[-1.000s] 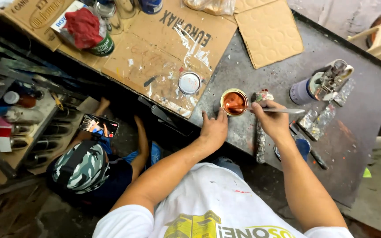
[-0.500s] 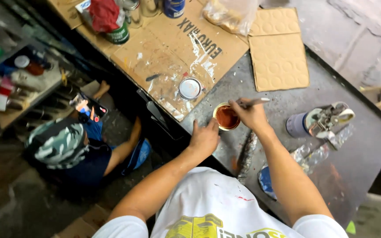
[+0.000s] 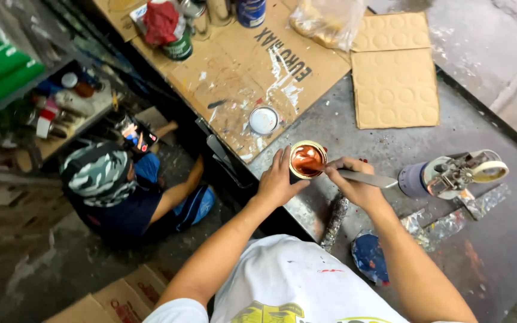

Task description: Mixing paint in a small can using a metal spatula.

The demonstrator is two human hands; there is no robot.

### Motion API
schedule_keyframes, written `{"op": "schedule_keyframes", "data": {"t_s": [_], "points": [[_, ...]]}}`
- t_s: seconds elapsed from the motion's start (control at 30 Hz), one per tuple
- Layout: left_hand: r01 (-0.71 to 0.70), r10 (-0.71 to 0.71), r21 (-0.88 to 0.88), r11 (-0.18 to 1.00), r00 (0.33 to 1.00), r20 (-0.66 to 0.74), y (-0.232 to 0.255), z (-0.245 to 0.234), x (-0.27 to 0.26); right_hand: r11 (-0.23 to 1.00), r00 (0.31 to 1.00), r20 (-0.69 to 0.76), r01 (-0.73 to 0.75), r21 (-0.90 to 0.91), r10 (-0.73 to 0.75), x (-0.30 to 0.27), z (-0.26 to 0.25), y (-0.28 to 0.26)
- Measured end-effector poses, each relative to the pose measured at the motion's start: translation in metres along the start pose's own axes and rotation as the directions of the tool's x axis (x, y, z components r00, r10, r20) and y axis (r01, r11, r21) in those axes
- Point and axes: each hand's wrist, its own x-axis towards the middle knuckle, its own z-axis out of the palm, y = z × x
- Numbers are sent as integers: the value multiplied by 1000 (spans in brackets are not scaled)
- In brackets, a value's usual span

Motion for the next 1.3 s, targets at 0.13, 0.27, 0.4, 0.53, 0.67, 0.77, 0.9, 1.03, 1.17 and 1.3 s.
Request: {"op": "schedule_keyframes", "data": {"t_s": [0.13, 0.27, 0.4, 0.53, 0.67, 0.77, 0.9, 1.03, 1.17, 1.3], "points": [[-44, 46, -28, 999, 996, 77, -6, 6, 18, 992, 992, -39, 122, 42, -120, 12, 11, -14], [-72, 74, -26, 997, 995, 59, 1, 12, 30, 991, 996, -60, 53, -123, -61, 40, 29, -11], [-43, 45, -74, 996, 999, 21, 0, 18, 35, 992, 985, -118, -122, 23, 124, 61, 40, 2], [-51, 50, -97, 994, 999, -6, -5, 22, 35, 965, 959, -118, -251, 81, 259, 57, 39, 10], [-42, 39, -132, 990, 999, -21, -9, 28, 37, 856, 879, -89, -426, 292, 468, 33, 33, 2], [-84, 78, -123, 989, 996, -50, -19, 32, 41, 852, 874, -45, -458, 254, 483, 15, 24, 3], [-150, 150, -108, 983, 989, -6, -24, 28, 44, 934, 973, 17, -227, 275, 232, 3, 11, 9], [-202, 203, -124, 971, 979, -2, -25, 23, 47, 996, 996, -1, 89, -16, -89, 37, 16, -14], [-168, 178, -147, 975, 982, 56, -24, 19, 47, 989, 997, 51, 61, -135, -54, 66, 32, -10], [-171, 181, -144, 975, 981, 63, -24, 18, 48, 990, 989, -50, -137, 24, 138, 77, 39, -3]]}}
